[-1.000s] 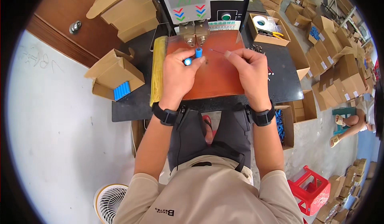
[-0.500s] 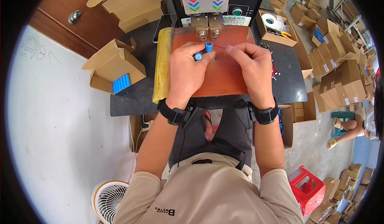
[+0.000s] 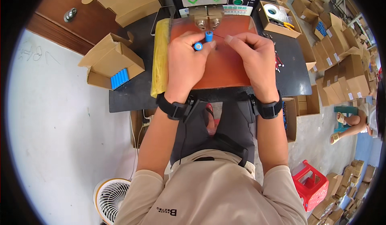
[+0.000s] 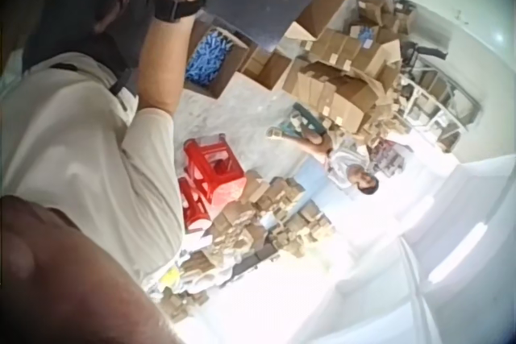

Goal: Assembling electronic components by attaching caps to cylindrical cells.

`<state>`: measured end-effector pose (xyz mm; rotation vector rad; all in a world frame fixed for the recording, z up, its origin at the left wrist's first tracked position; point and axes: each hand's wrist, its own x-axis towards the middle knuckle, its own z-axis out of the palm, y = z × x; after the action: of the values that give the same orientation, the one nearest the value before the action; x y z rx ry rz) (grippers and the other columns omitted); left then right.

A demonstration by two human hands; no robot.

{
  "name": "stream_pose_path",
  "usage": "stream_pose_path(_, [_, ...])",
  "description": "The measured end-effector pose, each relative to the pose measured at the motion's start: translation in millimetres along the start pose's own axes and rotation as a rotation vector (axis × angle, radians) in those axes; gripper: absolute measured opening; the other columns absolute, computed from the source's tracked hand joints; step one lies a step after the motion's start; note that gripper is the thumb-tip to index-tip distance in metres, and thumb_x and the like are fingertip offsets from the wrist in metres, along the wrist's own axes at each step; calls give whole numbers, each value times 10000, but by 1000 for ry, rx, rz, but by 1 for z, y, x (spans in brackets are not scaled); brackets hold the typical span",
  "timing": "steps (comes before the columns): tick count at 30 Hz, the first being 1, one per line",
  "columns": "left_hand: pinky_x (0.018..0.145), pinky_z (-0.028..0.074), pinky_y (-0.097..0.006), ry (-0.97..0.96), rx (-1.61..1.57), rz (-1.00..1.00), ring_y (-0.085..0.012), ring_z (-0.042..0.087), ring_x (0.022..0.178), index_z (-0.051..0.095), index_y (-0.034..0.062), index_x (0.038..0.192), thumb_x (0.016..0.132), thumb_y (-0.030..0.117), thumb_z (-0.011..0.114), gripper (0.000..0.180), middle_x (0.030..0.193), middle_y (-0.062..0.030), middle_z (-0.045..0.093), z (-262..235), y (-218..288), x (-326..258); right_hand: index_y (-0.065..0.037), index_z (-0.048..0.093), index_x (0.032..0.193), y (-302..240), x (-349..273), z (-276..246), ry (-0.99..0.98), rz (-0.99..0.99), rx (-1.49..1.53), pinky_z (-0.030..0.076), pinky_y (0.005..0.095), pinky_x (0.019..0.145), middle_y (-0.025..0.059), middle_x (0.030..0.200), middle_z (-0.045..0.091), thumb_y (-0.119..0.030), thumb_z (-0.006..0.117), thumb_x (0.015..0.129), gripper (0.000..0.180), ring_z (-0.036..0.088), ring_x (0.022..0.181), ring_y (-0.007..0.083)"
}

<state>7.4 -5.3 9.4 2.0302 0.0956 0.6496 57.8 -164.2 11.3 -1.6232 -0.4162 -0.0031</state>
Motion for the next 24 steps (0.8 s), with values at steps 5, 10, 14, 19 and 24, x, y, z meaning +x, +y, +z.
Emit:
stream_pose_path(5, [580, 441, -326, -24, 41, 23, -191, 569, 603, 689, -55, 912, 801, 44, 731, 155, 721, -124, 630, -1, -4, 1, 66, 713, 1009, 8, -6, -4, -27, -132, -24, 480, 218, 678, 43, 791, 697, -103, 649, 927, 198, 591, 735, 57])
stream_pose_path(10, [586, 447, -340, -45, 4, -40, -221, 573, 603, 687, -49, 909, 810, 60, 726, 152, 731, -149, 629, -1, -6, 0, 69, 704, 1053, -6, -19, -23, -154, 14, -34, 520, 221, 654, 93, 810, 714, -82, 619, 951, 202, 656, 713, 98])
stream_pose_path(14, [615, 459, -353, -2, 62, 84, -254, 599, 651, 694, -35, 896, 820, 71, 714, 132, 780, -174, 638, 2, -12, 1, 65, 709, 1042, -9, -22, -22, -111, 48, 1, 540, 219, 617, 113, 801, 720, -89, 631, 951, 196, 685, 660, 126])
stream_pose_path(19, [629, 455, -375, 3, -9, 8, -279, 594, 668, 686, -11, 955, 836, 83, 699, 152, 769, -165, 623, 2, -18, -3, 63, 708, 1036, -7, -27, -20, -49, 10, 50, 536, 218, 611, 108, 789, 718, -88, 648, 945, 186, 680, 654, 122])
stream_pose_path(24, [630, 452, -352, 17, -25, -67, -209, 575, 665, 645, 1, 1060, 874, 124, 682, 225, 751, -98, 606, -16, 6, -13, 62, 705, 1017, -16, -29, -18, -4, -75, 254, 537, 228, 610, 113, 798, 714, -74, 648, 943, 165, 677, 655, 133])
